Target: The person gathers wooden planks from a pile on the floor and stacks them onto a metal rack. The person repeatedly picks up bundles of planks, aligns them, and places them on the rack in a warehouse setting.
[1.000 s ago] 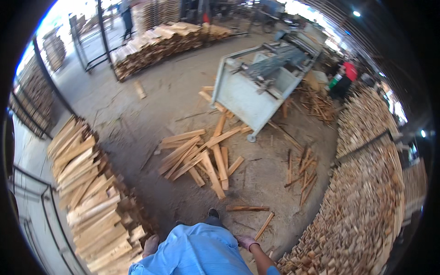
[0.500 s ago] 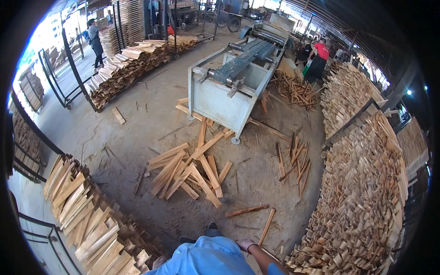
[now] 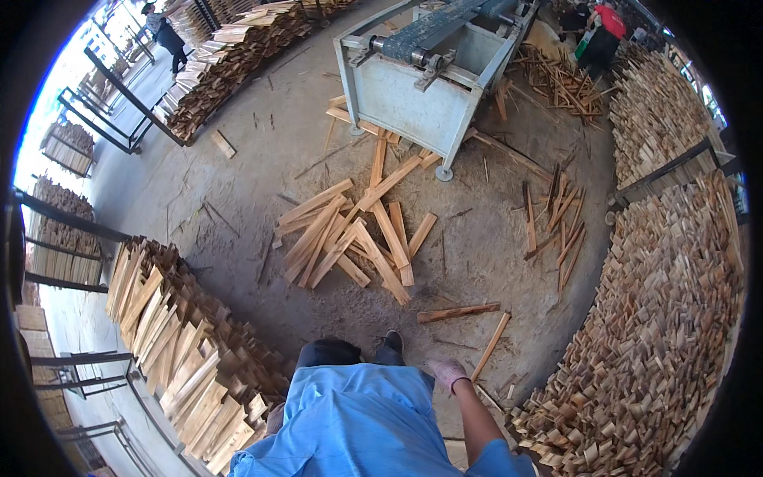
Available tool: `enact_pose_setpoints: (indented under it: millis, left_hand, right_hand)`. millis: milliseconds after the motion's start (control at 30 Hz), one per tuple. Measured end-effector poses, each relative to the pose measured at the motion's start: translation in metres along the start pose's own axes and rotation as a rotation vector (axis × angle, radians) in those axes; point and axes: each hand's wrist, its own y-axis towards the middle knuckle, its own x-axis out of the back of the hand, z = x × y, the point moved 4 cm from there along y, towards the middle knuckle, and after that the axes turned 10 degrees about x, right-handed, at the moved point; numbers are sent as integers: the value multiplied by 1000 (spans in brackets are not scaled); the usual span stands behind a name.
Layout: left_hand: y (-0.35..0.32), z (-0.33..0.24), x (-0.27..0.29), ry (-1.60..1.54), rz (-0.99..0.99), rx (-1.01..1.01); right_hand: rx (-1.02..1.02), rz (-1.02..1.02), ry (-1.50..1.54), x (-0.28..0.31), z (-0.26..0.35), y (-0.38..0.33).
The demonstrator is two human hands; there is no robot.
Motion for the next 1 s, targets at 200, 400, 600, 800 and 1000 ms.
enact_pose_setpoints:
  millis: [200, 400, 600, 800, 1000]
  left_hand:
    - [22, -120, 71, -504, 134, 384]
    - [160, -134, 73, -392, 308, 367]
    - [265, -178, 105, -13, 390, -109]
    - [278, -268, 111, 238, 502, -109]
    - [288, -308, 90, 551, 394, -310]
  right_hand:
    - [-226, -150, 288, -15, -77, 8]
    - [-300, -345, 778, -51, -60, -31]
    - [66, -71, 15, -141, -27, -62]
    - [-283, -10, 404, -253, -70, -57]
    - [-357, -377, 826, -238, -106, -33]
